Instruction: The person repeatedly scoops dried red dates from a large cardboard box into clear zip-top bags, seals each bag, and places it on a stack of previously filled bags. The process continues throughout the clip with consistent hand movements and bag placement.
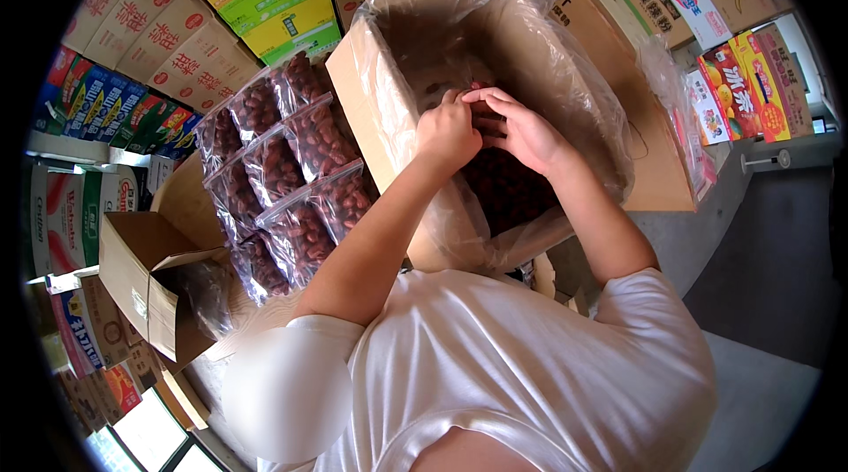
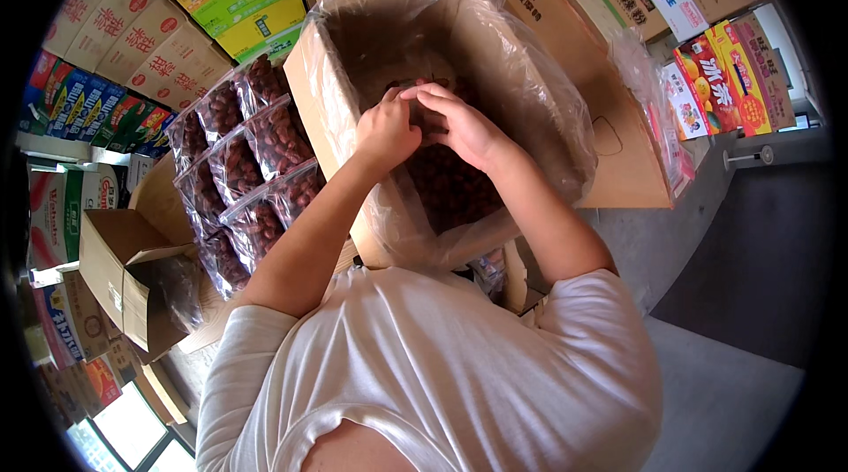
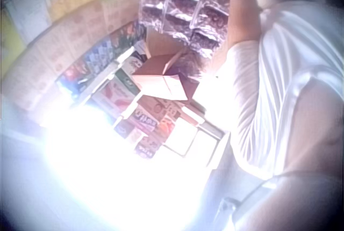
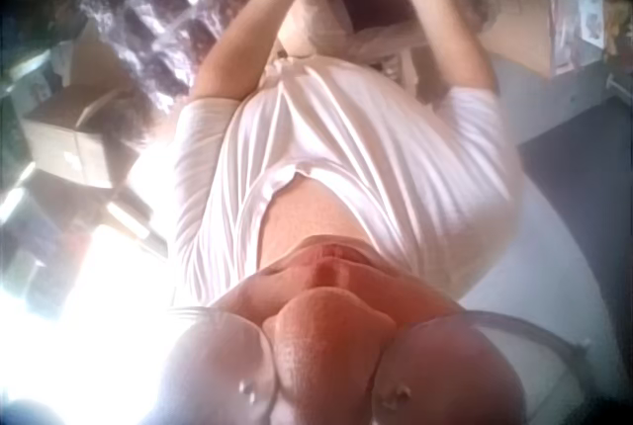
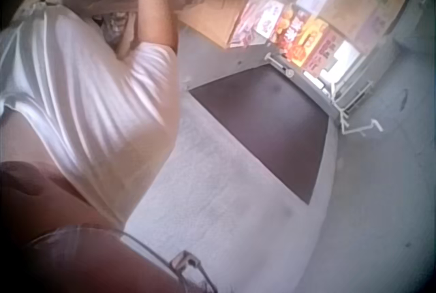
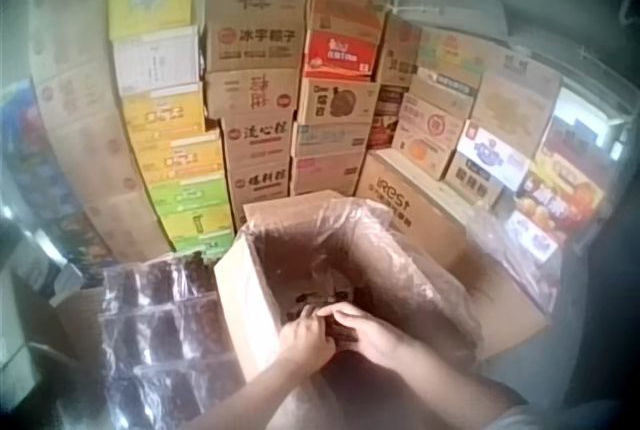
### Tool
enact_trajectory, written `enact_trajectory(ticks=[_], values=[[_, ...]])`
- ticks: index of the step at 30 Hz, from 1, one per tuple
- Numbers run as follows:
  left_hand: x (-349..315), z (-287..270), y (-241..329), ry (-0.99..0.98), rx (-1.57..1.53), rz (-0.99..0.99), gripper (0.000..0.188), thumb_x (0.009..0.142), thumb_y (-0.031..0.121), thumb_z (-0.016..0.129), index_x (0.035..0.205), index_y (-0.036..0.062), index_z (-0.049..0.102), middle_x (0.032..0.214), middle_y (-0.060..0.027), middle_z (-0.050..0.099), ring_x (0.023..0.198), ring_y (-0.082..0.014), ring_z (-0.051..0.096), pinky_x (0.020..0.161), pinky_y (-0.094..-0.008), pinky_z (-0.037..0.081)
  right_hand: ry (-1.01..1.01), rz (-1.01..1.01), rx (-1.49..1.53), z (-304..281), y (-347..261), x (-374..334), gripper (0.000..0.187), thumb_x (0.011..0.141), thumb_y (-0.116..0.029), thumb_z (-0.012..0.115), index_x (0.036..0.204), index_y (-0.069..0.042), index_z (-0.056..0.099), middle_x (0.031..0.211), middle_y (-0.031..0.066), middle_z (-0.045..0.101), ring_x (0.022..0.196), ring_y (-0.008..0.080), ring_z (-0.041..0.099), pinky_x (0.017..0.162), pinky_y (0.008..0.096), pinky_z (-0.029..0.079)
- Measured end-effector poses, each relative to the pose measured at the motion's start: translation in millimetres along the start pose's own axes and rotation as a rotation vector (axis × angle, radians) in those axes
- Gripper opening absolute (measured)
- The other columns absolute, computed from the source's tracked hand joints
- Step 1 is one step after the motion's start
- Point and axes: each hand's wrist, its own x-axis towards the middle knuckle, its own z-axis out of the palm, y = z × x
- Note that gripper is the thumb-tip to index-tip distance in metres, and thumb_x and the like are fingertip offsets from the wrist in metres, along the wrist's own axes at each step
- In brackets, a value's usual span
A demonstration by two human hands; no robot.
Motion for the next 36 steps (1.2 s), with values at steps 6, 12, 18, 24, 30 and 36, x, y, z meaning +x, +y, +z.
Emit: enact_trajectory(ticks=[6, 12, 18, 24, 30, 36], values=[[0, 6, -3, 0.057, 0.018, 0.003, 0.041, 0.076, 0.008, 0.060, 0.116, -0.0015, 0.056, 0.123, -0.0161, 0.059, 0.091, -0.0346, 0.068, 0.081, -0.0405, 0.054, 0.259, 0.002, -0.431, -16, -19, 2, 0.031, 0.100, -0.041, 0.048, 0.108, -0.011, 0.056, 0.106, 0.0046, 0.063, 0.092, 0.0159, 0.061, 0.083, 0.0399, 0.048], [0, 4, -3, 0.025, 0.046, 0.006, 0.049, 0.076, 0.005, 0.058, 0.124, -0.0032, 0.051, 0.133, -0.0174, 0.052, 0.097, -0.0346, 0.065, 0.087, -0.0397, 0.051, 0.217, 0.193, -1.261, -113, 64, 70, 0.033, 0.088, -0.019, 0.057, 0.120, -0.011, 0.058, 0.116, 0.0148, 0.066, 0.108, 0.0328, 0.062, 0.092, 0.0419, 0.048], [0, 6, -4, 0.071, 0.102, 0.001, 0.065, 0.076, 0.004, 0.057, 0.137, -0.0067, 0.040, 0.143, -0.0168, 0.041, 0.101, -0.0349, 0.063, 0.091, -0.0395, 0.049, -0.047, 0.297, -1.275, -148, 182, 118, 0.078, 0.079, -0.049, 0.068, 0.138, -0.005, 0.044, 0.137, 0.0262, 0.051, 0.126, 0.0418, 0.050, 0.105, 0.0449, 0.041], [-1, 3, -3, 0.064, 0.059, -0.050, 0.063, 0.075, 0.003, 0.055, 0.136, -0.0043, 0.041, 0.142, -0.0164, 0.043, 0.103, -0.0376, 0.061, 0.091, -0.0430, 0.049, 0.049, 0.342, -1.250, -117, 177, 121, 0.100, 0.069, -0.064, 0.072, 0.144, -0.007, 0.037, 0.138, 0.0252, 0.051, 0.129, 0.0414, 0.048, 0.107, 0.0453, 0.039], [1, 5, -4, 0.062, 0.091, -0.021, 0.064, 0.075, 0.005, 0.057, 0.136, -0.0046, 0.042, 0.140, -0.0161, 0.045, 0.099, -0.0333, 0.063, 0.090, -0.0402, 0.049, -0.155, 0.311, -1.198, -101, 165, 104, 0.100, 0.069, -0.065, 0.072, 0.146, -0.011, 0.037, 0.139, 0.0179, 0.053, 0.128, 0.0366, 0.050, 0.108, 0.0441, 0.038], [2, 9, -5, 0.087, 0.069, 0.006, 0.061, 0.074, 0.004, 0.056, 0.133, -0.0028, 0.045, 0.136, -0.0158, 0.049, 0.100, -0.0346, 0.063, 0.089, -0.0416, 0.050, -0.160, 0.318, -1.242, -87, 164, 97, 0.091, 0.073, -0.070, 0.064, 0.143, -0.016, 0.044, 0.139, 0.0180, 0.053, 0.128, 0.0362, 0.051, 0.108, 0.0427, 0.038]])
